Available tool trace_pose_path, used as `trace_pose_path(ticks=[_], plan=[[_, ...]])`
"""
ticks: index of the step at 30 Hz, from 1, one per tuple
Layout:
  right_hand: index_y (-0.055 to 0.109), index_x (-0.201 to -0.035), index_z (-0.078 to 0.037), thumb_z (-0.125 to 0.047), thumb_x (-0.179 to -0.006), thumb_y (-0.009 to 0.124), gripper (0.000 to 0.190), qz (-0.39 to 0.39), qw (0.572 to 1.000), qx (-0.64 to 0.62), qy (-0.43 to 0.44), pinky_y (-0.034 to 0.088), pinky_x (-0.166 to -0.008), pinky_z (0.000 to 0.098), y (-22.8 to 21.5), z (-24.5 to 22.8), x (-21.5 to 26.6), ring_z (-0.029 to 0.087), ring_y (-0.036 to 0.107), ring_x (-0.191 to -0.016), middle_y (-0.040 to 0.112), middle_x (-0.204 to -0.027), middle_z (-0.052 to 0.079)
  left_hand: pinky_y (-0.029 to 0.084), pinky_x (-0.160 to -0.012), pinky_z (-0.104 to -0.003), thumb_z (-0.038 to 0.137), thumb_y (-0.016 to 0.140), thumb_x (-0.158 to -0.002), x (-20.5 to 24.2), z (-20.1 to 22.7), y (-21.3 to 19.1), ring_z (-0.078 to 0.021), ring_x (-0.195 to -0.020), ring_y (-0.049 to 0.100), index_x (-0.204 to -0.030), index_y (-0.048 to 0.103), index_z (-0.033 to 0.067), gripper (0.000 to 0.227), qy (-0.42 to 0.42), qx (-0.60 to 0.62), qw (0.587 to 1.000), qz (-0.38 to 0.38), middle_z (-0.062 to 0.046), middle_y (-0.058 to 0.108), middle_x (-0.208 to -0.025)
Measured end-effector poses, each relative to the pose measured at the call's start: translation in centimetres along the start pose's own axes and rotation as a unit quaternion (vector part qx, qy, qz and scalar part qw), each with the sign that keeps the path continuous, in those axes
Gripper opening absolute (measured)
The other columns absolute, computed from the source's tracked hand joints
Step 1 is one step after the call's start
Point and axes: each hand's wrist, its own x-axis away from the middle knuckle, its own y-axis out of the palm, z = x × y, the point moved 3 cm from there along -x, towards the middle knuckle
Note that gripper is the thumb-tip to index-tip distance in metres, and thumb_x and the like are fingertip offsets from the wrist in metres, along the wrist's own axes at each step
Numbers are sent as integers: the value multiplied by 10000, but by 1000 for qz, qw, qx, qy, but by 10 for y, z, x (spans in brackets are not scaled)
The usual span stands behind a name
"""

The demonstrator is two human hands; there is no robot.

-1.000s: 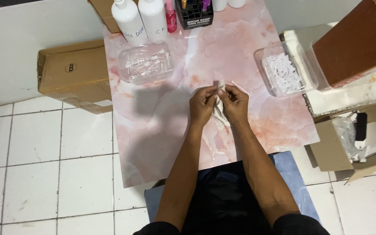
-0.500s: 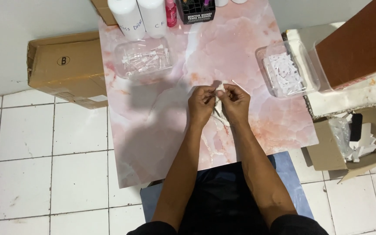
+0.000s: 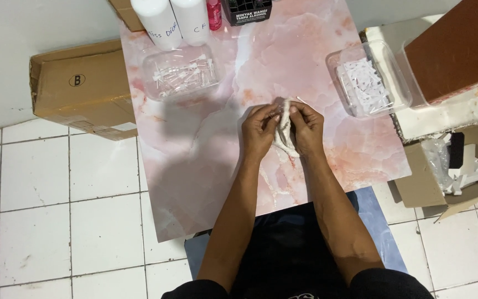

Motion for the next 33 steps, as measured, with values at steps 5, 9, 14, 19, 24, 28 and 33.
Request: trace_pose_path(ticks=[5,9,14,19,24,28,33], plan=[[745,-1042,23,16,-928,773,118,-30,997,62,-30,506,-701,224,-12,22,-7,69,595,-732,665,-826,78,609,-878,-339,-107,701,-873,0,0,1,-242,-1006,700,-1148,763,38,317,2,-8,1000,-1,-152,668,-1076],[732,-1050,21,-14,-987,697,80,-37,998,42,-31,494,-735,246,-7,10,-5,94,599,-795,643,-837,66,611,-878,-343,-77,708,-894,-2,2,0,-248,-1010,710,-1173,754,33,304,-21,6,1000,-13,-160,670,-1108],[715,-1057,23,25,-1010,626,101,-41,997,53,-38,493,-778,275,-9,9,-5,113,589,-842,642,-867,79,615,-828,-347,-5,755,-897,4,-5,4,-236,-932,719,-1218,706,6,325,-70,15,997,-4,-181,707,-1031],[713,-1045,18,48,-1025,584,133,-25,998,53,-33,483,-755,253,-12,11,-7,104,550,-831,622,-848,57,624,-734,-289,43,800,-879,2,-5,6,-188,-824,736,-1109,728,29,241,-89,14,996,-21,-141,728,-928],[731,-1075,35,69,-901,784,185,-8,999,-3,-32,494,-667,191,-10,14,-8,41,597,-692,611,-759,31,631,-782,-329,-82,774,-826,-1,0,5,-229,-843,729,-1014,697,-22,212,-70,8,997,-7,-208,723,-970],[762,-1038,30,47,-893,806,152,-1,1000,-7,-18,466,-596,149,-11,12,-9,9,554,-622,608,-683,17,640,-774,-318,-94,728,-845,2,9,7,-232,-853,742,-1060,697,-3,236,-92,11,996,-3,-192,713,-953],[775,-1005,44,9,-950,778,65,-12,982,118,-145,510,-872,344,-14,13,-5,211,666,-939,675,-960,173,632,-727,-301,-75,837,-766,4,-5,10,-285,-800,749,-1001,749,-3,261,7,-97,995,28,-184,694,-860]])
